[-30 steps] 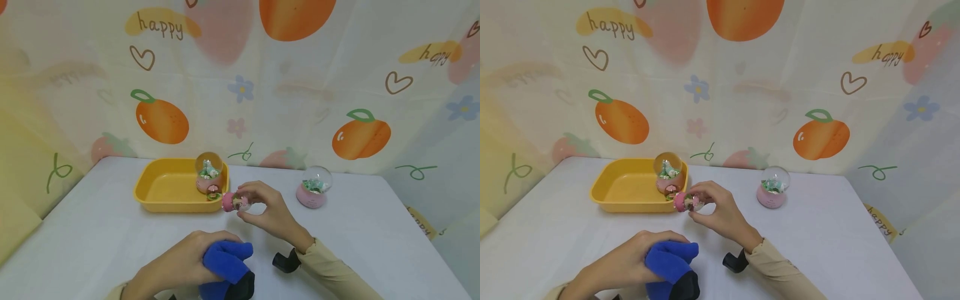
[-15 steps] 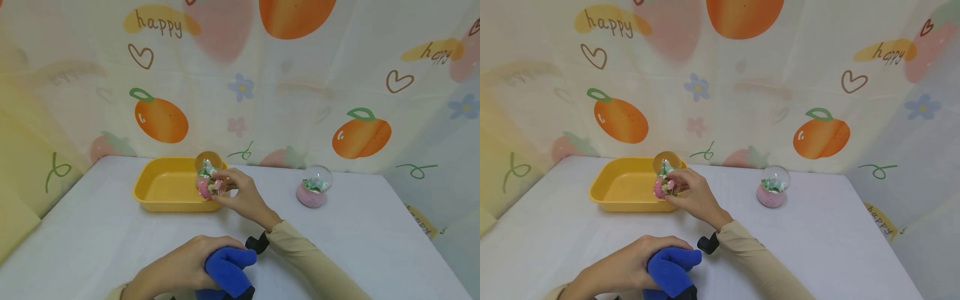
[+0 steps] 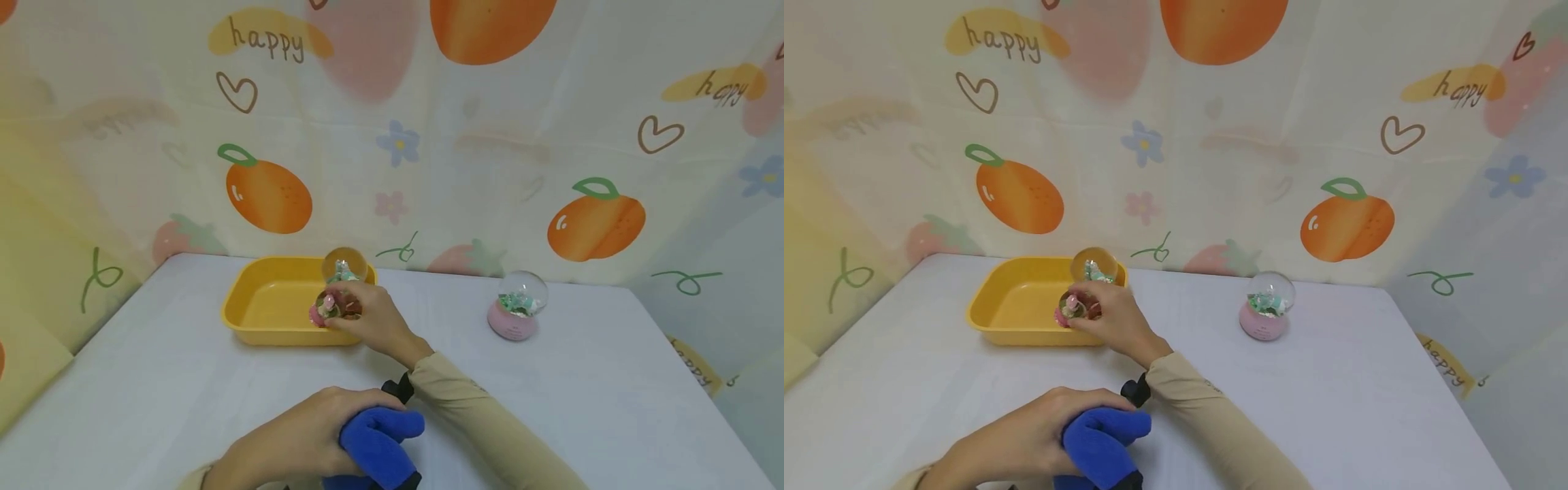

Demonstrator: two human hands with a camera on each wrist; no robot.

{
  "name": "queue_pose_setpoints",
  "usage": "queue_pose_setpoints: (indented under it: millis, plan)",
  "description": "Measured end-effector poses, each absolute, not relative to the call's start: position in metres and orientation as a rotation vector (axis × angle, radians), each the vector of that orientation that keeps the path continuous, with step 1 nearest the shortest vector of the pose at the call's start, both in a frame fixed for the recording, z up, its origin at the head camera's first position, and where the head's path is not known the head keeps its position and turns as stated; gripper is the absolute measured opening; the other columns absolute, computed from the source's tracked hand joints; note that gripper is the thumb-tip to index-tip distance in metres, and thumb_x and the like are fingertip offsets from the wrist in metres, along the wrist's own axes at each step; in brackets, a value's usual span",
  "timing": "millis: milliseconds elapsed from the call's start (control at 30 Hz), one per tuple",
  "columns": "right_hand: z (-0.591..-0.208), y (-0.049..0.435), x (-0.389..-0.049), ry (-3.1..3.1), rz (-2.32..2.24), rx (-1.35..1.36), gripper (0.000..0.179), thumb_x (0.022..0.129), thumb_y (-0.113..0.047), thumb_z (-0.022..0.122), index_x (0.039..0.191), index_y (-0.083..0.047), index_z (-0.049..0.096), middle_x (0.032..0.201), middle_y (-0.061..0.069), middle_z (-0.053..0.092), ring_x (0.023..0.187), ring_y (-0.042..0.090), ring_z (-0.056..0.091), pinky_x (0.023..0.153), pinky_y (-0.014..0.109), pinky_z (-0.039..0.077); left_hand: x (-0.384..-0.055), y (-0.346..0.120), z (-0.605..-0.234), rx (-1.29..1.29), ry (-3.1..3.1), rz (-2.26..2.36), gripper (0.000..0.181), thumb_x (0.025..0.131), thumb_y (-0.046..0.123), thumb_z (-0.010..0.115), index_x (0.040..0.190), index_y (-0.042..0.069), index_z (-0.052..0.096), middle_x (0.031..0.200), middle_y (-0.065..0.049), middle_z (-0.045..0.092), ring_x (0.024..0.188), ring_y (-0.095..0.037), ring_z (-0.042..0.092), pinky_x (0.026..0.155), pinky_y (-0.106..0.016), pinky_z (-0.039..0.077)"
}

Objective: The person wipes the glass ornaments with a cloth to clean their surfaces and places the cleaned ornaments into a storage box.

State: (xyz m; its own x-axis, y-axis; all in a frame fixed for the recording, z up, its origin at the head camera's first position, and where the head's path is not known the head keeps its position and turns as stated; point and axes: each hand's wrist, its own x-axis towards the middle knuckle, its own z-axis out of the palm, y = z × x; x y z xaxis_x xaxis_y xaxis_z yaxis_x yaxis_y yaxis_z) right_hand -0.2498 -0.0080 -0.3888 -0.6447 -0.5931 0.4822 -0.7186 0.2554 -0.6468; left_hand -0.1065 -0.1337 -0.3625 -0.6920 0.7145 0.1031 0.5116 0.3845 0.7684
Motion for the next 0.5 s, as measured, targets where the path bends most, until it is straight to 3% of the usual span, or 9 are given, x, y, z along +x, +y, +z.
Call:
queue_pose_setpoints:
  millis: [167,333,500]
  plan:
    - [-0.391,-0.015,-0.253,-2.425,1.229,1.263,0.042,0.082,-0.016,0.081,0.120,-0.006,0.067,0.112,0.007,0.072,0.097,0.017,0.067,0.082,0.024,0.057,-0.106,-0.133,-0.364,1.125,2.421,1.192,0.049,0.085,0.038,0.078,0.129,0.033,0.057,0.115,0.015,0.070,0.099,0.004,0.063,0.087,-0.023,0.052]
    - [-0.389,-0.022,-0.256,-2.538,1.135,1.229,0.045,0.084,-0.019,0.080,0.124,-0.006,0.066,0.113,0.005,0.072,0.088,0.014,0.063,0.075,0.017,0.052,-0.105,-0.132,-0.365,1.142,2.443,1.166,0.049,0.085,0.037,0.077,0.130,0.033,0.056,0.116,0.015,0.070,0.100,0.004,0.063,0.086,-0.023,0.052]
    - [-0.390,-0.028,-0.261,-2.625,1.049,1.204,0.048,0.083,-0.023,0.080,0.126,-0.008,0.065,0.119,0.005,0.071,0.097,0.016,0.065,0.083,0.021,0.052,-0.105,-0.132,-0.366,1.162,2.447,1.165,0.051,0.085,0.036,0.078,0.131,0.033,0.056,0.117,0.015,0.069,0.100,0.004,0.062,0.086,-0.022,0.051]
